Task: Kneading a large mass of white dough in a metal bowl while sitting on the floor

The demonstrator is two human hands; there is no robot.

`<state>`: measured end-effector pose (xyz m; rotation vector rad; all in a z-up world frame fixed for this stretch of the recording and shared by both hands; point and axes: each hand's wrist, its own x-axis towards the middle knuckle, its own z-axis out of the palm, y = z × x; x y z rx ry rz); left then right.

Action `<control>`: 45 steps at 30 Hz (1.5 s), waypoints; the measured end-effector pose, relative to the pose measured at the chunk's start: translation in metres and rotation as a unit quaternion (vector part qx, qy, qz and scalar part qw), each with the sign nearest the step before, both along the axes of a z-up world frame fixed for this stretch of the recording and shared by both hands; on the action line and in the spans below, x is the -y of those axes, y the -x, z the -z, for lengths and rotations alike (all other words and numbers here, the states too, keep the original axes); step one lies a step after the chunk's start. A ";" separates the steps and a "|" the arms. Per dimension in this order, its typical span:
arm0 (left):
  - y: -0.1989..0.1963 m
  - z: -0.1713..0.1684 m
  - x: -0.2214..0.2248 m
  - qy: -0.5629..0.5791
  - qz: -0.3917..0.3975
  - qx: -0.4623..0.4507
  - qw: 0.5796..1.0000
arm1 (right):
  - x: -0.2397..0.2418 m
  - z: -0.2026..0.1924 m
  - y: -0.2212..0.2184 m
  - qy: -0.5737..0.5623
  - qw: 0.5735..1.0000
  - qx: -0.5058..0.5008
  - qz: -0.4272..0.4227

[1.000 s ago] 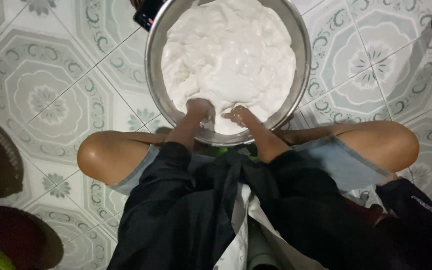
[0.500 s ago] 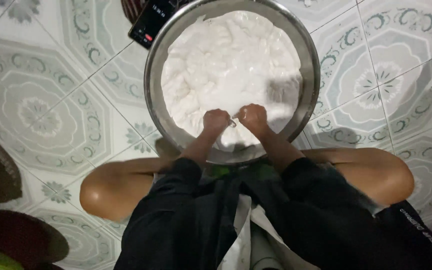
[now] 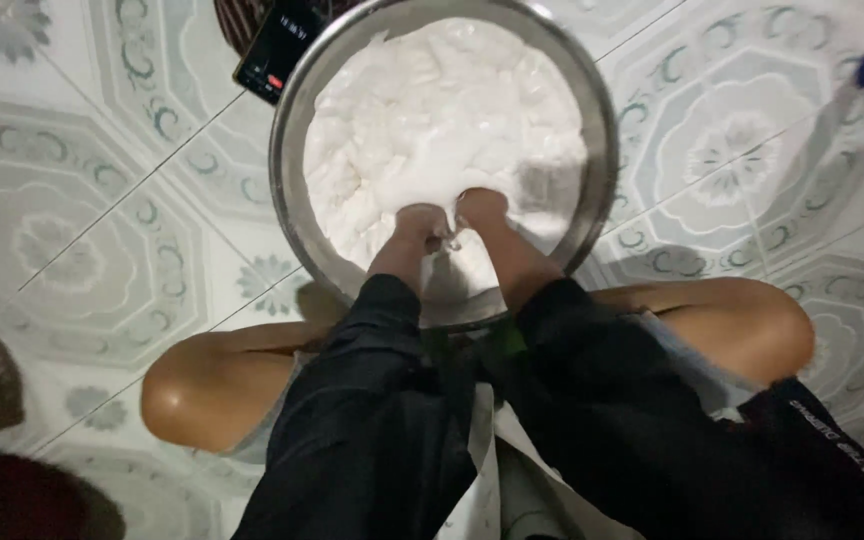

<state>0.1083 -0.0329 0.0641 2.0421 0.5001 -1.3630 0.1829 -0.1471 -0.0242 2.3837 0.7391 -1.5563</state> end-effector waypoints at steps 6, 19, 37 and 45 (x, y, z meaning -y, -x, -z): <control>0.030 0.017 0.020 -0.058 -0.001 0.024 0.998 | 0.061 -0.017 0.014 -0.100 0.989 0.024 0.108; 0.083 -0.019 -0.049 -0.074 -0.177 0.038 0.981 | 0.126 0.013 -0.047 -0.046 0.982 -0.104 0.152; 0.016 0.005 -0.048 -0.008 -0.095 -0.164 0.982 | 0.050 0.021 -0.034 0.099 0.993 -0.057 0.006; 0.069 0.039 0.004 -0.200 -0.162 0.065 0.964 | 0.058 -0.059 -0.038 -0.089 0.994 0.021 -0.053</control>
